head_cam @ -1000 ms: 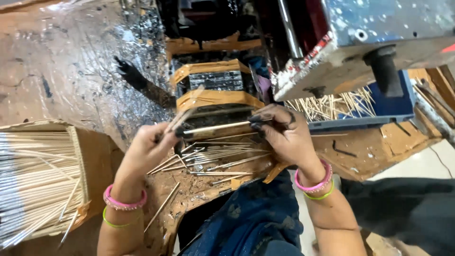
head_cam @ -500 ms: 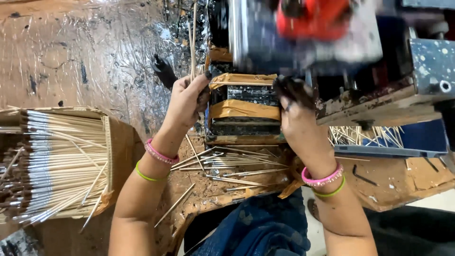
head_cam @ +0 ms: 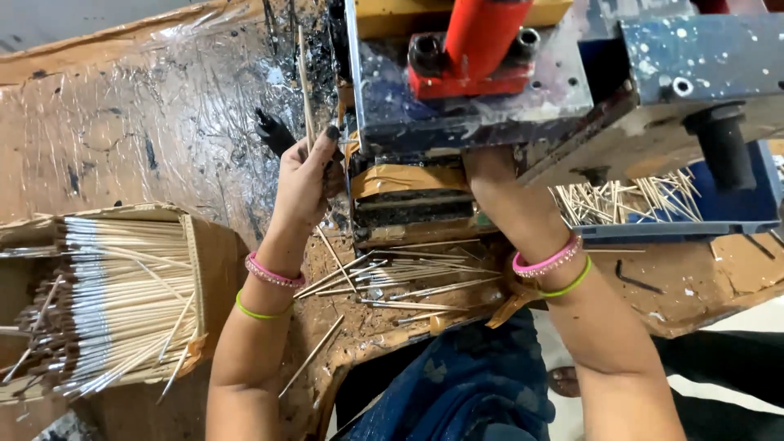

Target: Operating a semi-automatic machine to feed, coat, and organize incense sticks in a manufacturing workshop.

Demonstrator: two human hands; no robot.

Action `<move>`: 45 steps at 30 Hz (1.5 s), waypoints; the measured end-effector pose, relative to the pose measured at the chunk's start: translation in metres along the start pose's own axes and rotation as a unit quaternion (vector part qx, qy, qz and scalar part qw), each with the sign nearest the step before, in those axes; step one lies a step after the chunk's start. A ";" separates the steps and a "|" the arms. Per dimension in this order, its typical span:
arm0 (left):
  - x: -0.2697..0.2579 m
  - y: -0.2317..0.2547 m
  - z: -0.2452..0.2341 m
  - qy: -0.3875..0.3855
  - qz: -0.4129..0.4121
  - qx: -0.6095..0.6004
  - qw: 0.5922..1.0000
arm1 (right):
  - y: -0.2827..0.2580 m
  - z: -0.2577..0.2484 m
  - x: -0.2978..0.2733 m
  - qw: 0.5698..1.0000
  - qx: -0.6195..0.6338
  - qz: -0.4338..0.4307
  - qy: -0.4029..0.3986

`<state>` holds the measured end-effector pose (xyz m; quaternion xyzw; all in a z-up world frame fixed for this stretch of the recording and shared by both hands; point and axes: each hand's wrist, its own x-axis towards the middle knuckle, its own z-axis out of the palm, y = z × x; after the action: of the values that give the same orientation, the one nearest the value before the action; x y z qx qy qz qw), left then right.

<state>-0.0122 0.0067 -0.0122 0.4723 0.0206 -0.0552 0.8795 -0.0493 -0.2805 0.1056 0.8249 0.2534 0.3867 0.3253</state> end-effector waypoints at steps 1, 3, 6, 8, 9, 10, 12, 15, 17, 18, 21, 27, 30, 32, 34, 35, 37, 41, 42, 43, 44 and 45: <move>-0.002 -0.004 -0.005 -0.009 0.015 0.014 1.000 | 0.001 0.004 0.000 1.000 0.022 0.013 -0.005; -0.014 -0.025 -0.031 0.017 0.099 0.116 0.988 | -0.011 0.015 -0.013 0.980 0.173 0.086 -0.043; -0.035 -0.077 -0.099 0.075 0.260 0.360 0.893 | -0.010 -0.003 -0.039 0.908 0.384 0.165 0.002; -0.066 -0.101 -0.131 0.097 0.323 0.493 0.802 | -0.004 -0.009 -0.074 0.875 0.446 0.176 0.071; -0.084 -0.103 -0.135 0.128 0.297 0.470 0.821 | -0.002 -0.005 -0.100 0.861 0.447 0.236 0.058; -0.102 -0.104 -0.140 0.159 0.270 0.446 0.838 | 0.001 -0.002 -0.126 0.844 0.446 0.294 0.046; -0.125 -0.106 -0.148 0.176 0.251 0.378 0.874 | -0.004 0.013 -0.172 0.825 0.436 0.359 0.005; -0.144 -0.088 -0.115 0.174 0.255 0.304 0.901 | -0.017 0.014 -0.190 0.761 0.452 0.458 -0.083; -0.143 -0.077 -0.080 0.147 0.269 0.296 0.905 | -0.033 0.008 -0.180 0.715 0.474 0.493 -0.146; -0.140 -0.076 -0.064 0.056 0.297 0.396 0.867 | -0.044 0.004 -0.172 0.642 0.619 0.434 -0.126; -0.132 -0.056 -0.010 -0.103 0.304 0.515 0.795 | -0.064 0.002 -0.148 0.469 0.823 0.318 -0.046; -0.085 0.007 -0.011 -0.075 0.171 0.435 0.881 | -0.024 0.008 -0.079 0.574 0.786 0.228 -0.021; -0.048 0.017 -0.013 0.018 0.148 0.314 0.938 | -0.014 0.011 -0.035 0.755 0.639 0.142 -0.026; -0.026 0.018 -0.006 0.073 0.142 0.254 0.954 | -0.016 0.019 -0.012 0.816 0.571 0.092 0.002; -0.006 0.018 0.007 0.120 0.111 0.195 0.967 | -0.023 0.038 0.002 0.903 0.420 0.086 0.037; -0.003 0.015 0.009 0.121 0.110 0.198 0.966 | -0.021 0.032 0.000 0.901 0.422 0.088 0.038; 0.006 0.006 0.016 0.071 0.104 0.152 0.980 | -0.016 0.022 -0.005 0.915 0.392 0.096 0.007; 0.012 -0.007 0.013 0.066 0.084 0.088 0.990 | -0.035 0.046 -0.038 0.843 0.463 0.199 -0.189; 0.013 -0.006 0.013 0.058 0.074 0.060 0.994 | -0.044 0.059 -0.049 0.837 0.477 0.204 -0.176; 0.012 -0.006 0.014 0.050 0.063 0.031 0.996 | -0.054 0.070 -0.063 0.831 0.490 0.208 -0.163; 0.010 -0.006 0.014 0.046 0.062 0.033 0.996 | -0.051 0.063 -0.060 0.831 0.489 0.211 -0.163; 0.010 -0.005 0.017 0.048 0.060 0.033 0.996 | -0.047 0.057 -0.056 0.879 0.437 0.166 -0.094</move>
<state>-0.0031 -0.0104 -0.0078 0.5036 0.0321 0.0198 0.8631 -0.0430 -0.3060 0.0164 0.9456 0.2246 0.2054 -0.1150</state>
